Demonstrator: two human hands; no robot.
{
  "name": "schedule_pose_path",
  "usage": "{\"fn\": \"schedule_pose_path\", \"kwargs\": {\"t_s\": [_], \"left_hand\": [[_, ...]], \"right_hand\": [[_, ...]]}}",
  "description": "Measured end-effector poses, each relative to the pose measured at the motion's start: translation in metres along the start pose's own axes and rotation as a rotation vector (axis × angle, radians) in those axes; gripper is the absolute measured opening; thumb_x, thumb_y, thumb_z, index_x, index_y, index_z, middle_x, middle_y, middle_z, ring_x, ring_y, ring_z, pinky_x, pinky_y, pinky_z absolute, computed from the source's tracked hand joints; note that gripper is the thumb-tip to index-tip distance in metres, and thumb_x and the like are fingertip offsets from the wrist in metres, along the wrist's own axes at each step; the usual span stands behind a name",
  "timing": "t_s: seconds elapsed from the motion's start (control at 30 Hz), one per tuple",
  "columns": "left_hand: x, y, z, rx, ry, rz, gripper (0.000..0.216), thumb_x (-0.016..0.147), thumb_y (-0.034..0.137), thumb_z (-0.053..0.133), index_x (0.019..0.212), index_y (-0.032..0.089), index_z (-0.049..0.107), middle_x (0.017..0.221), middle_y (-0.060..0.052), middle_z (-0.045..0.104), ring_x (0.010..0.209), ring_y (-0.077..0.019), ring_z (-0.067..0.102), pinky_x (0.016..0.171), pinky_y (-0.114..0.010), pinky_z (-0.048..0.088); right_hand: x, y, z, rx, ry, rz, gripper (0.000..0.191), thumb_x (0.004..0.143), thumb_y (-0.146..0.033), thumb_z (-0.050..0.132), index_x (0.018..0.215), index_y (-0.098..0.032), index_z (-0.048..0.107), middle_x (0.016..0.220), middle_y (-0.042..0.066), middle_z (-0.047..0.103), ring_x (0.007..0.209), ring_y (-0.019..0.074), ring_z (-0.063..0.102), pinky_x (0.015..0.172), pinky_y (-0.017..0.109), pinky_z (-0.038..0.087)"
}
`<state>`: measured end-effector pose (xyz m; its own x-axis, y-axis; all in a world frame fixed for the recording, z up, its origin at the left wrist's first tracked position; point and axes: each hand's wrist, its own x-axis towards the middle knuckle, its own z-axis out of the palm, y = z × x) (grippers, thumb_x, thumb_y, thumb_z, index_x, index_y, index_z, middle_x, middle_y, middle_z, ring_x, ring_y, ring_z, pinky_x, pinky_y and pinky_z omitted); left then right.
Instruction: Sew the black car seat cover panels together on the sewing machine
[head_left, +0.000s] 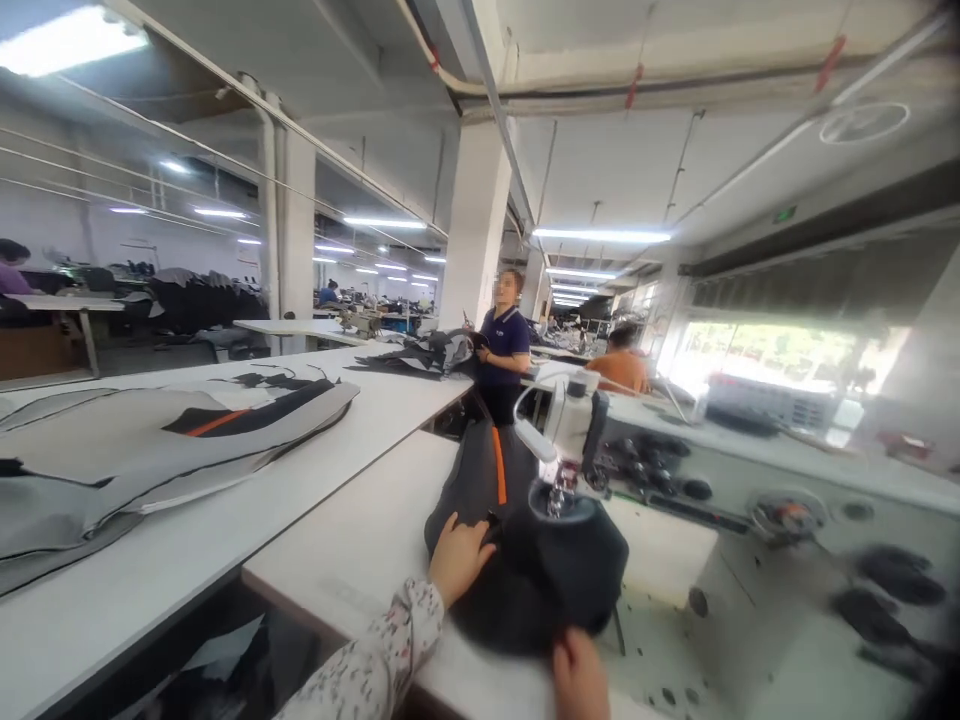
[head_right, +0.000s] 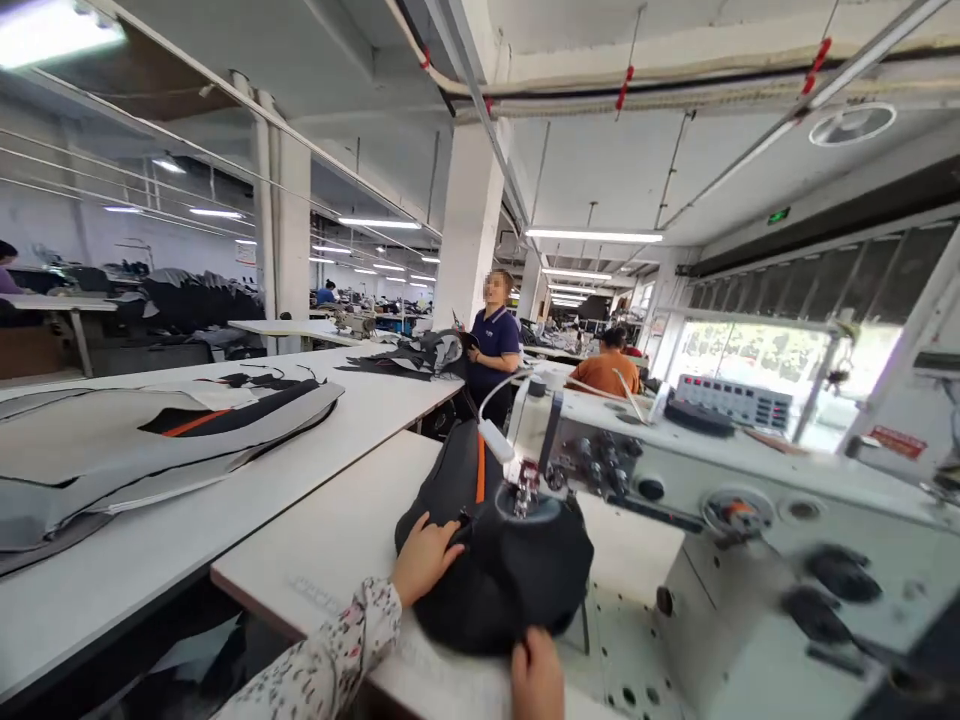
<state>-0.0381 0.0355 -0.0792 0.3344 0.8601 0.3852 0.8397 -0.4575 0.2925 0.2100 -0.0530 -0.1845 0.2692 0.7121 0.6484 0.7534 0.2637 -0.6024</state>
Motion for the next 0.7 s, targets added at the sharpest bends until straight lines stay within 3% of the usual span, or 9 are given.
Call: {"fn": "schedule_pose_path", "kwargs": {"t_s": [0.1,0.37,0.53,0.7], "left_hand": [[-0.026,0.005,-0.003,0.046,0.001,-0.008,0.04,0.102,0.039,0.064,0.134,0.017,0.06,0.132,-0.011,0.065,0.115,-0.0239,0.067,0.1,-0.047,0.059],[-0.097,0.03,-0.015,0.114,0.012,0.009,0.037,0.101,0.039,0.065,0.129,0.015,0.063,0.127,-0.01,0.066,0.11,-0.0224,0.068,0.096,-0.044,0.06],[-0.11,0.035,-0.018,0.109,0.058,0.022,0.036,0.101,0.039,0.065,0.128,0.015,0.063,0.127,-0.01,0.066,0.11,-0.0221,0.068,0.095,-0.044,0.06],[-0.112,0.031,-0.015,0.089,0.091,0.035,0.035,0.101,0.039,0.065,0.128,0.016,0.063,0.126,-0.01,0.066,0.109,-0.0218,0.068,0.095,-0.044,0.06]], "right_hand": [[-0.012,0.008,0.004,-0.003,0.026,0.074,0.055,0.097,-0.068,0.05,0.099,-0.015,0.065,0.1,0.009,0.066,0.098,0.0217,0.063,0.092,0.043,0.052],[-0.003,-0.006,-0.001,0.017,-0.07,0.111,0.028,0.099,-0.041,0.063,0.096,-0.014,0.064,0.106,0.008,0.064,0.106,0.0216,0.06,0.1,0.044,0.049],[-0.005,-0.027,-0.012,0.055,-0.126,0.13,0.023,0.099,-0.037,0.064,0.097,-0.014,0.065,0.112,0.008,0.065,0.113,0.0231,0.059,0.106,0.047,0.046],[-0.009,-0.043,-0.018,0.172,-0.175,0.207,0.028,0.098,-0.04,0.065,0.086,-0.015,0.062,0.1,0.006,0.064,0.107,0.0214,0.059,0.103,0.044,0.047]]}}
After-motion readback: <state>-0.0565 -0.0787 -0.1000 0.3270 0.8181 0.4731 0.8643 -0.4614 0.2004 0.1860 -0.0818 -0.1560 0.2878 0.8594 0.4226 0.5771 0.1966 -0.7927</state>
